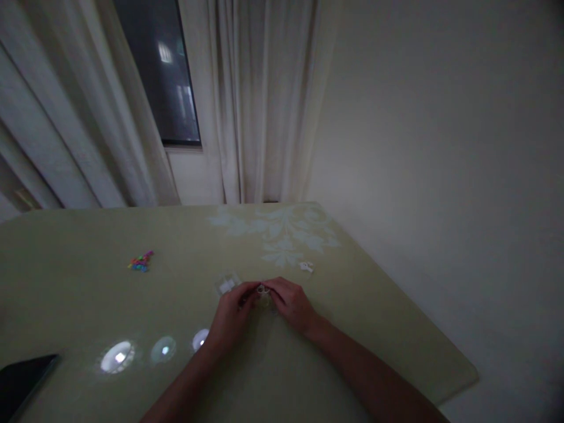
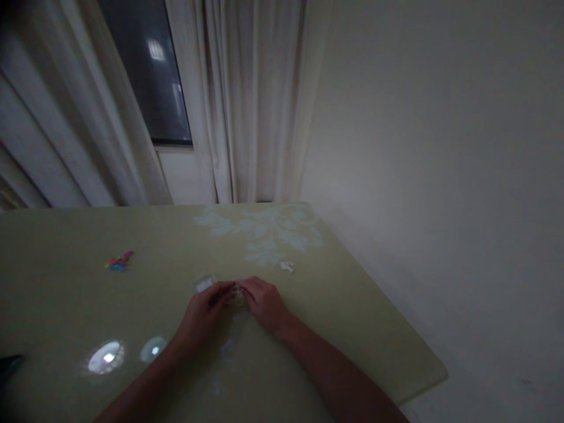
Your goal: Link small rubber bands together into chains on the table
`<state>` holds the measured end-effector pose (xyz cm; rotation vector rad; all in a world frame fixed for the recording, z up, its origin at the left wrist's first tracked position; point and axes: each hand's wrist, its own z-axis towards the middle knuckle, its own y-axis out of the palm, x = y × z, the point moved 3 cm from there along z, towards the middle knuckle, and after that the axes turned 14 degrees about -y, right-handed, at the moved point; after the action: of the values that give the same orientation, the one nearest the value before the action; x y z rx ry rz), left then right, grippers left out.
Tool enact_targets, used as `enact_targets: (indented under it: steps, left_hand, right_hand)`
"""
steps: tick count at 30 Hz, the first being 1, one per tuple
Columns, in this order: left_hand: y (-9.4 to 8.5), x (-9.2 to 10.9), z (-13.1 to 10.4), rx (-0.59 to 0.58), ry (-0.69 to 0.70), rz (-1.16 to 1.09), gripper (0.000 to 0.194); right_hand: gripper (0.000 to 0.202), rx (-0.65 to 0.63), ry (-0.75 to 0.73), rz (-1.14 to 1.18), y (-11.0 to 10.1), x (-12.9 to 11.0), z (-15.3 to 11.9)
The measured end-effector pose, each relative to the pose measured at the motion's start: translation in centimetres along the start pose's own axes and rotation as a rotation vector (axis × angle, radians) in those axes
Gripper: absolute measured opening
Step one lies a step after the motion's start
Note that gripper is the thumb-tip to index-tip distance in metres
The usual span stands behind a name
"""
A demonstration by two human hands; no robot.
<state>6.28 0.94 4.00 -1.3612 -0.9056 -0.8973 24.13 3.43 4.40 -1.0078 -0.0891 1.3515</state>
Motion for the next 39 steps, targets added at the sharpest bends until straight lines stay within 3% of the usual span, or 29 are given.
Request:
enact_targets:
  steps: [5,8,10,13,15,21,23,31,39]
  left_hand:
    - [-0.4,-0.2,0.0,-0.036,0.004,-0.037,0.033]
    - [-1.0,-0.2,-0.2,-0.065,-0.021,0.007,0.036]
    - [-1.4,-0.3,-0.5,-0.076,-0.011,0.097,0.038]
    - [-1.5,-0.4,-0.8,-0.073,0.051,0.253,0.054]
    - [-1.0,-0.4,-0.9,-0.079,0.074,0.306,0.059]
    - [0.5,0.1,-0.3,-0.120,0.042,0.292,0.037]
    - [0.7,0.2,-0.2,-0.120,0.035,0.297,0.032]
    - [0.6,0.2,-0.3,-0.051,0.066,0.253,0.021]
    - [-0.4,0.3,-0.4,0.018,0.046,0.145,0.026]
  right_hand:
    - [0.027,0.061,0.064,0.091,-0.4,0.2,0.1]
    - [0.030,0.032,0.060,0.139,-1.0,0.1,0.2]
    - [0.043,-0.032,0.050,0.117,-1.5,0.0,0.1]
    - [0.079,-0.169,0.091,0.064,-1.8,0.2,-0.3]
    - [0.085,-0.232,0.143,0.048,-1.5,0.4,-0.4]
    - [0.032,-0.246,0.243,0.033,0.2,0.1,0.1]
    - [0.023,-0.236,0.256,0.016,0.6,-0.2,0.3]
    - [0.008,-0.224,0.224,-0.091,1.0,0.1,0.1]
    - [0.018,-0.016,0.098,0.013,0.2,-0.3,0.3]
